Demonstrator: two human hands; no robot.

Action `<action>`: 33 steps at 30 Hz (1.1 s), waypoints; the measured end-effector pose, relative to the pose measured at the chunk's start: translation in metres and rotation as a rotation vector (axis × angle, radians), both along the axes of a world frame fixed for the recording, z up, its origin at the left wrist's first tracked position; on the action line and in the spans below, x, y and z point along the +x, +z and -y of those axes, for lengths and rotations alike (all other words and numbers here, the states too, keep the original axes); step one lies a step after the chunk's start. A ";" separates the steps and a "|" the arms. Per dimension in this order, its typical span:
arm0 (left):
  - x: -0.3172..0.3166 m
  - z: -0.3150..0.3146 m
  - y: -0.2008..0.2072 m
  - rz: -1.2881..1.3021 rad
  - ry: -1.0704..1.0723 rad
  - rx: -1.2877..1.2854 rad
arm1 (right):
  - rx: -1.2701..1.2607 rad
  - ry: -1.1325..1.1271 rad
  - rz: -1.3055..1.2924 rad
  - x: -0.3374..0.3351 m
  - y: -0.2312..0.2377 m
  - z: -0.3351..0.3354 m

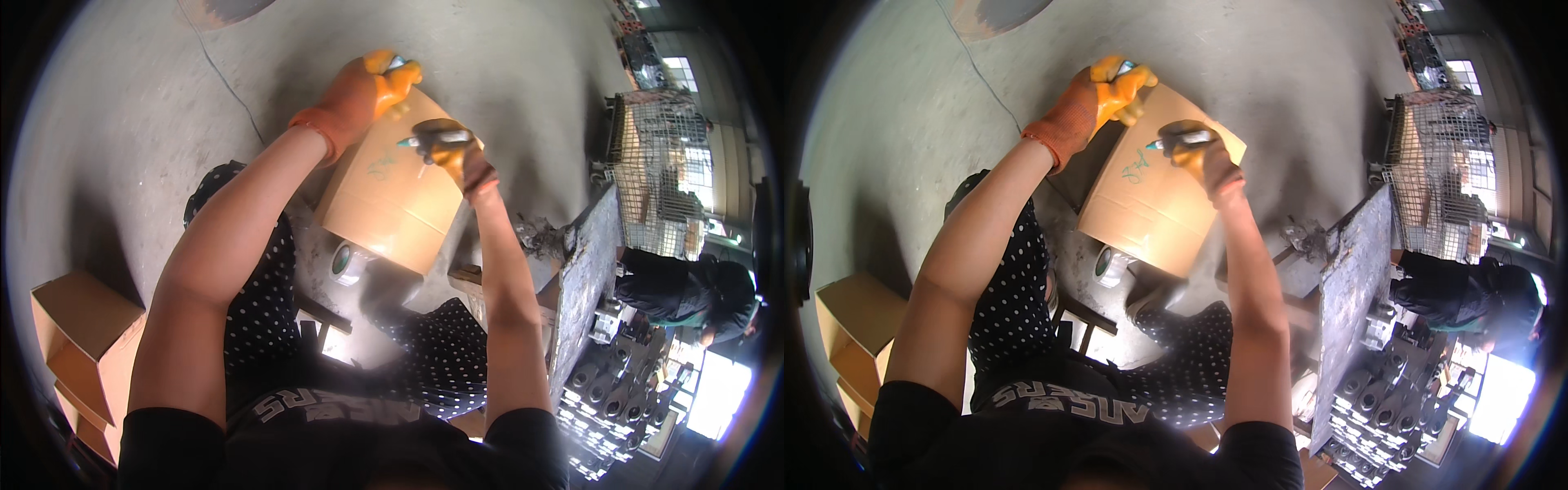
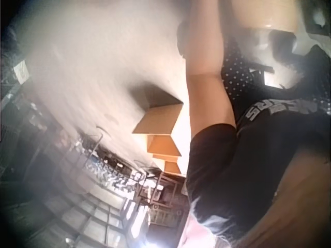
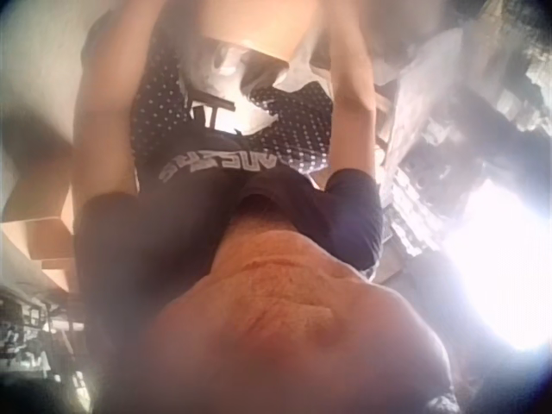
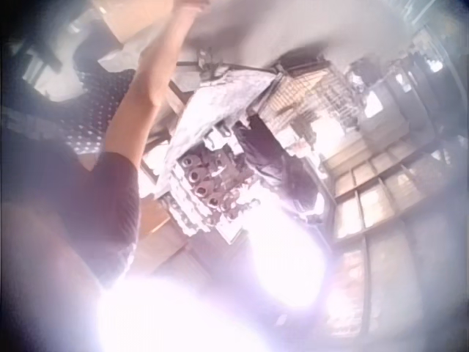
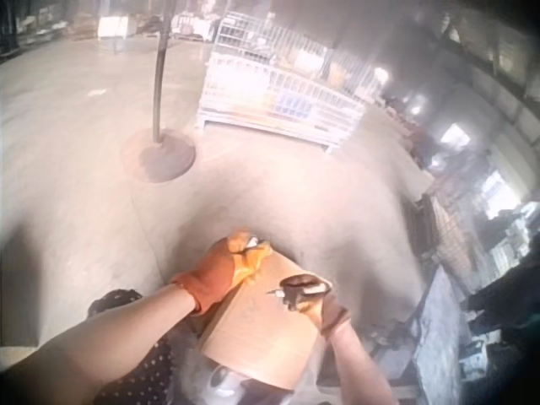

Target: The person lines a cardboard box with white foam, then picks up multiple metal engine components from a nearby table and places them into the box one at a time.

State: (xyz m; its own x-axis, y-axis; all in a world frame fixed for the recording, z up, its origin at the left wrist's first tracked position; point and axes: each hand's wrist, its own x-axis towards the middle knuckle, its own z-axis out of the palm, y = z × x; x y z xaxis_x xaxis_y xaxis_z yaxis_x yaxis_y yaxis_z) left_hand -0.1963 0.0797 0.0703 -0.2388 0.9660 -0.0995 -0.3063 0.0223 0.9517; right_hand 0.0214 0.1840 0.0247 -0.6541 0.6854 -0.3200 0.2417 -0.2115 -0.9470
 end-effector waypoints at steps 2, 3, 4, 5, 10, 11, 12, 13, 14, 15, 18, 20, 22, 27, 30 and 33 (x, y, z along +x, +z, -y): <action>0.005 0.002 -0.001 0.012 -0.005 -0.026 | -0.070 -0.071 -0.308 0.012 0.053 0.021; 0.009 0.003 -0.001 0.017 -0.016 -0.037 | 0.040 -0.138 -0.267 0.020 0.072 0.030; 0.013 0.002 0.000 -0.069 -0.102 -0.032 | 0.139 -0.169 -0.285 0.028 0.090 0.037; 0.022 0.003 -0.009 -0.058 -0.109 0.000 | 0.239 -0.203 -0.299 0.037 0.108 0.047; 0.066 0.015 0.001 -0.018 -0.504 0.079 | 0.492 -0.313 -0.212 0.059 0.182 0.107; 0.075 0.016 0.008 -0.029 -0.564 0.072 | 0.505 -0.340 -0.164 0.063 0.191 0.118; 0.084 0.017 0.013 -0.038 -0.625 0.063 | 0.514 -0.340 -0.125 0.069 0.196 0.127; 0.094 0.018 0.016 -0.054 -0.688 0.057 | 0.526 -0.345 -0.090 0.075 0.200 0.137; 0.108 0.022 0.010 -0.130 -0.642 0.090 | 0.539 -0.250 -0.081 0.084 0.195 0.142; 0.117 0.027 0.016 -0.193 -0.665 0.125 | 0.507 -0.285 -0.066 0.093 0.187 0.148; 0.138 0.046 0.033 -0.263 -0.713 0.170 | 0.445 -0.379 -0.080 0.106 0.181 0.174; 0.141 0.054 0.051 -0.196 -0.755 0.149 | 0.359 -0.375 -0.220 0.123 0.174 0.178; 0.143 0.051 0.056 -0.284 -0.779 0.157 | 0.310 -0.411 -0.162 0.134 0.194 0.188; 0.171 0.036 0.049 -0.930 -0.618 0.523 | 0.924 -0.250 0.780 0.168 0.208 0.205; 0.202 0.035 0.046 -1.137 -0.469 0.648 | 0.878 -0.187 1.079 0.173 0.194 0.219; 0.222 0.040 0.050 -1.225 -0.423 0.595 | 0.887 -0.244 1.002 0.187 0.178 0.223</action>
State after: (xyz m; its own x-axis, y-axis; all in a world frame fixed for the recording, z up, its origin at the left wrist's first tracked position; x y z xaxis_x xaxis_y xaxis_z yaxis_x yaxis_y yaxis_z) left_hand 0.0257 0.0395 0.1201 0.4357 0.8091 0.3944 0.6316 -0.5870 0.5064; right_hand 0.2084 -0.0390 0.2031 -0.2365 0.9714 0.0228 0.9449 0.2354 -0.2275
